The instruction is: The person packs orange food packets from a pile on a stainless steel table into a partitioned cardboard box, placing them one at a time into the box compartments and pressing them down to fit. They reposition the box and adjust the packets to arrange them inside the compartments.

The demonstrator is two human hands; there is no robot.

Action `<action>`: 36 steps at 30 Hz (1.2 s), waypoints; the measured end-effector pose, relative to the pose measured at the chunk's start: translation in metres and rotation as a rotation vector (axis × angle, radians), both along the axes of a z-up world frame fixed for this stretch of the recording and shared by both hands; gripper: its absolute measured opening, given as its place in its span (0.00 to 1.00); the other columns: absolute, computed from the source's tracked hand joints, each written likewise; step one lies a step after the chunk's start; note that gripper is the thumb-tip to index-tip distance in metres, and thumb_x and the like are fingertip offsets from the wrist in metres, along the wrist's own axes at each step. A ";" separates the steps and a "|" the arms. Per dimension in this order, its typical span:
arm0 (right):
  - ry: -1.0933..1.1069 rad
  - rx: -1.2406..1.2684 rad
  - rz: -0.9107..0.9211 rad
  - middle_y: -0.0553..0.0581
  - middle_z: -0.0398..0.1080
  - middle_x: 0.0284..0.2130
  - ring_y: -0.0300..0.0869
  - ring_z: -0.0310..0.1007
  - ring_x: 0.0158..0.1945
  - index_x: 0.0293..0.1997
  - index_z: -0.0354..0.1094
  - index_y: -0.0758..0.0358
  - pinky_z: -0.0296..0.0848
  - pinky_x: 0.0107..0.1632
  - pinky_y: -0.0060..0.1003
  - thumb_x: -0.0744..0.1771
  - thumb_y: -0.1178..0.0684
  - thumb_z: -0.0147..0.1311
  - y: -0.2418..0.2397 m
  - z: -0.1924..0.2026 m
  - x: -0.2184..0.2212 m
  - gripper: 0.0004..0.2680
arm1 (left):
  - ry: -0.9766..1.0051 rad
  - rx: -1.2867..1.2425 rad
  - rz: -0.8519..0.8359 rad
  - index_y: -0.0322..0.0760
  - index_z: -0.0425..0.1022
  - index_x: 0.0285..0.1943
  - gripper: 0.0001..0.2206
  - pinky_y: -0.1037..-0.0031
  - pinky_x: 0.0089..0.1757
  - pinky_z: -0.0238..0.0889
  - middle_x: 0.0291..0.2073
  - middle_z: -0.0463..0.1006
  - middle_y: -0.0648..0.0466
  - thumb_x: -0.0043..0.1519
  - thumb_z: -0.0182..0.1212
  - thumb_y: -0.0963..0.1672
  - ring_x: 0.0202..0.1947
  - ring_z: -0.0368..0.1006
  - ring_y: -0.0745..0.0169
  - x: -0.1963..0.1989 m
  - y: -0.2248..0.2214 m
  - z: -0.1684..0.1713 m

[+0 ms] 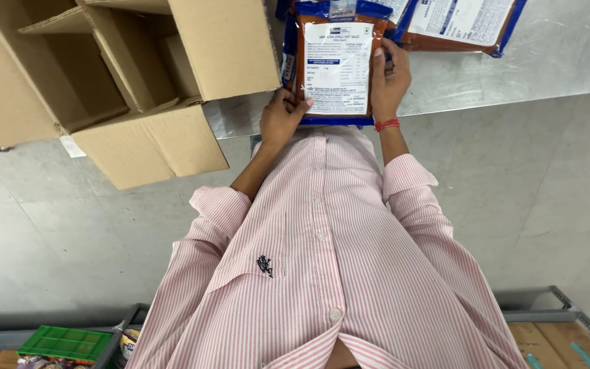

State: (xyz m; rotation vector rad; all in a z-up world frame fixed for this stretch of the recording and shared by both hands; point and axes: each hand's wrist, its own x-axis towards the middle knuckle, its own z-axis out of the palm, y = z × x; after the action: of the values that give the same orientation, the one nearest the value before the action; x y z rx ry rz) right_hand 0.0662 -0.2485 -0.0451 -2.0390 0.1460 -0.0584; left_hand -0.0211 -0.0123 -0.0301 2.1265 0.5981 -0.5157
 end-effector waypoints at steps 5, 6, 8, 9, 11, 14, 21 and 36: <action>-0.057 -0.044 -0.034 0.53 0.74 0.41 0.37 0.72 0.39 0.53 0.75 0.65 0.70 0.42 0.33 0.74 0.48 0.50 -0.003 -0.015 0.003 0.11 | -0.026 -0.032 -0.013 0.38 0.75 0.36 0.29 0.73 0.25 0.69 0.23 0.80 0.56 0.51 0.67 0.64 0.22 0.78 0.64 -0.002 0.005 -0.023; -0.058 -0.041 -0.037 0.53 0.74 0.41 0.37 0.72 0.39 0.53 0.75 0.65 0.70 0.42 0.33 0.74 0.48 0.50 -0.003 -0.016 0.004 0.11 | -0.026 -0.029 -0.016 0.38 0.75 0.36 0.29 0.73 0.25 0.69 0.23 0.80 0.56 0.51 0.67 0.64 0.22 0.78 0.64 -0.002 0.007 -0.023; -0.033 -0.083 -0.072 0.53 0.75 0.38 0.37 0.70 0.37 0.51 0.76 0.64 0.69 0.40 0.33 0.74 0.49 0.49 -0.005 -0.018 0.005 0.11 | -0.002 -0.047 -0.041 0.39 0.74 0.35 0.31 0.74 0.25 0.69 0.22 0.80 0.56 0.50 0.64 0.66 0.21 0.78 0.65 0.000 0.008 -0.024; -0.034 -0.081 -0.080 0.53 0.75 0.38 0.37 0.70 0.37 0.51 0.76 0.64 0.69 0.40 0.33 0.74 0.49 0.49 -0.003 -0.017 0.006 0.11 | -0.004 -0.045 -0.050 0.39 0.74 0.35 0.31 0.74 0.25 0.69 0.22 0.80 0.56 0.50 0.64 0.66 0.21 0.78 0.65 0.001 0.011 -0.025; -0.042 -0.069 -0.077 0.53 0.75 0.39 0.38 0.73 0.39 0.51 0.76 0.65 0.71 0.42 0.33 0.74 0.48 0.49 -0.002 -0.014 0.005 0.11 | 0.025 -0.055 -0.093 0.39 0.74 0.34 0.31 0.73 0.24 0.68 0.21 0.80 0.55 0.51 0.64 0.66 0.22 0.78 0.65 0.002 0.013 -0.027; -0.078 -0.051 -0.060 0.54 0.76 0.41 0.39 0.75 0.42 0.51 0.76 0.64 0.73 0.45 0.34 0.74 0.48 0.48 -0.002 -0.012 0.005 0.11 | 0.076 -0.059 -0.123 0.38 0.72 0.34 0.32 0.73 0.24 0.68 0.20 0.80 0.54 0.50 0.63 0.67 0.20 0.77 0.65 0.006 0.018 -0.024; -0.069 -0.049 -0.055 0.54 0.75 0.41 0.39 0.75 0.42 0.51 0.76 0.64 0.73 0.44 0.35 0.74 0.48 0.48 -0.003 -0.015 0.006 0.11 | 0.036 -0.058 -0.146 0.39 0.73 0.34 0.33 0.72 0.25 0.71 0.22 0.81 0.54 0.50 0.62 0.67 0.22 0.79 0.64 0.002 0.020 -0.042; -0.057 -0.057 -0.071 0.52 0.76 0.39 0.34 0.71 0.36 0.50 0.76 0.64 0.69 0.40 0.31 0.74 0.48 0.49 -0.005 -0.025 0.007 0.11 | 0.004 -0.098 -0.096 0.40 0.74 0.30 0.33 0.71 0.28 0.74 0.20 0.80 0.55 0.48 0.63 0.68 0.22 0.81 0.63 0.000 0.018 -0.042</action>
State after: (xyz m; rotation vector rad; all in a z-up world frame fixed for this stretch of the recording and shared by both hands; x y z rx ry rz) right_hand 0.0728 -0.2536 -0.0704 -2.0869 0.1832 -0.1670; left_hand -0.0214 0.0060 -0.0718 2.0687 0.4656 -0.5907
